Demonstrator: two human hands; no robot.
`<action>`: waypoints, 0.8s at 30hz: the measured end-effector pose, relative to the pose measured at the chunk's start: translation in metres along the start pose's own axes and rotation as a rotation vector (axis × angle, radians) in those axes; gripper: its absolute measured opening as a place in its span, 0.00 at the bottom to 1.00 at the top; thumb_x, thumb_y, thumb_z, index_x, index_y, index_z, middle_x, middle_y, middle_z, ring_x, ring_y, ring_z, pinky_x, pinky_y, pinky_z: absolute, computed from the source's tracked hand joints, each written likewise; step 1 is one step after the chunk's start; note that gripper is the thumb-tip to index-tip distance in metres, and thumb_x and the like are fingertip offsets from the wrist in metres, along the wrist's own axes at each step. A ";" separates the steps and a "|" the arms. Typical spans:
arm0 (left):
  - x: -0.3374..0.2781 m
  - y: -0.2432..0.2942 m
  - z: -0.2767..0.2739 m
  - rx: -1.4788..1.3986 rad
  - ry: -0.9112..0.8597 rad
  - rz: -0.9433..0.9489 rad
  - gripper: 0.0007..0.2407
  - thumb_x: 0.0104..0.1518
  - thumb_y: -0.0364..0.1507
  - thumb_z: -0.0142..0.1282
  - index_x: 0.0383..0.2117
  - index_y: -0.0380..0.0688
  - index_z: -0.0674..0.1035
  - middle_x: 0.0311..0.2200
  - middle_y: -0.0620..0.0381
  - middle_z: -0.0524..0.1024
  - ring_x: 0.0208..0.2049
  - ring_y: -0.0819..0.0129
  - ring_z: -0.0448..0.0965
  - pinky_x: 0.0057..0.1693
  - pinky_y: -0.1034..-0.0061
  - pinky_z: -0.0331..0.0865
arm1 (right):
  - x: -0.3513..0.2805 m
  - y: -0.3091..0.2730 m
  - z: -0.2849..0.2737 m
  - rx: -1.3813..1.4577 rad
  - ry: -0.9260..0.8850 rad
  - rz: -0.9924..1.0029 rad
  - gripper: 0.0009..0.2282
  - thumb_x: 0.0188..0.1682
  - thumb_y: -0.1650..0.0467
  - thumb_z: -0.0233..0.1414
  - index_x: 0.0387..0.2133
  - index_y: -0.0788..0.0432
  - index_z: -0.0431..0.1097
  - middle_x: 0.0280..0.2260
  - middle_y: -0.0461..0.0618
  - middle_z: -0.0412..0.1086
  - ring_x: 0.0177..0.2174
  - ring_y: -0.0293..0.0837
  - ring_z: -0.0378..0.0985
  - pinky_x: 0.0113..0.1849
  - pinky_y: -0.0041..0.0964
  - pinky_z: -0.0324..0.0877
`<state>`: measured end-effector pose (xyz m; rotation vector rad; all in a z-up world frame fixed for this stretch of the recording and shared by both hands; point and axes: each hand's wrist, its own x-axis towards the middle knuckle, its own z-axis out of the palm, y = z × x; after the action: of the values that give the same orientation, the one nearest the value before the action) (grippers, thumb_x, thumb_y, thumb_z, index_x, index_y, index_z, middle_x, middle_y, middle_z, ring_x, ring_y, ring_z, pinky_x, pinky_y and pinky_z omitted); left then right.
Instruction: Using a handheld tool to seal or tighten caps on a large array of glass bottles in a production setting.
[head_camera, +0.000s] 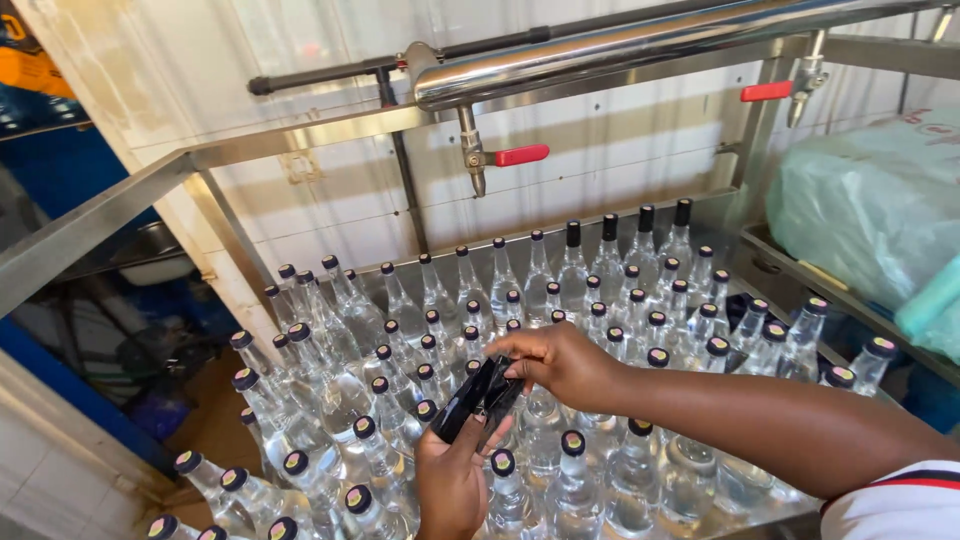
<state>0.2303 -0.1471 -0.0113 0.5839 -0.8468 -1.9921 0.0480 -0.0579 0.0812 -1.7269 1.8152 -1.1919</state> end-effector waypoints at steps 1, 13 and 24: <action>-0.004 0.006 0.003 0.000 -0.009 -0.009 0.15 0.62 0.17 0.56 0.52 0.15 0.82 0.48 0.24 0.86 0.50 0.33 0.87 0.60 0.28 0.83 | -0.003 -0.001 0.003 -0.004 0.009 0.008 0.16 0.59 0.72 0.57 0.59 0.46 0.79 0.39 0.46 0.89 0.29 0.37 0.89 0.30 0.35 0.79; -0.016 0.040 0.037 0.570 0.138 -0.131 0.20 0.66 0.23 0.56 0.65 0.48 0.84 0.58 0.49 0.90 0.50 0.51 0.93 0.61 0.65 0.86 | 0.006 -0.011 -0.042 0.262 -0.223 0.394 0.20 0.57 0.68 0.58 0.62 0.63 0.77 0.35 0.56 0.88 0.31 0.42 0.90 0.38 0.37 0.84; 0.045 -0.021 0.036 0.096 0.375 -0.303 0.19 0.61 0.15 0.62 0.60 0.18 0.80 0.55 0.21 0.83 0.49 0.20 0.85 0.59 0.45 0.83 | 0.197 0.253 -0.188 -0.417 0.480 0.529 0.06 0.57 0.65 0.61 0.39 0.47 0.88 0.43 0.40 0.86 0.43 0.43 0.86 0.42 0.45 0.79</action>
<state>0.1718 -0.1655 -0.0075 1.1573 -0.6517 -2.0208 -0.2899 -0.2103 0.0514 -1.0462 2.7438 -1.1052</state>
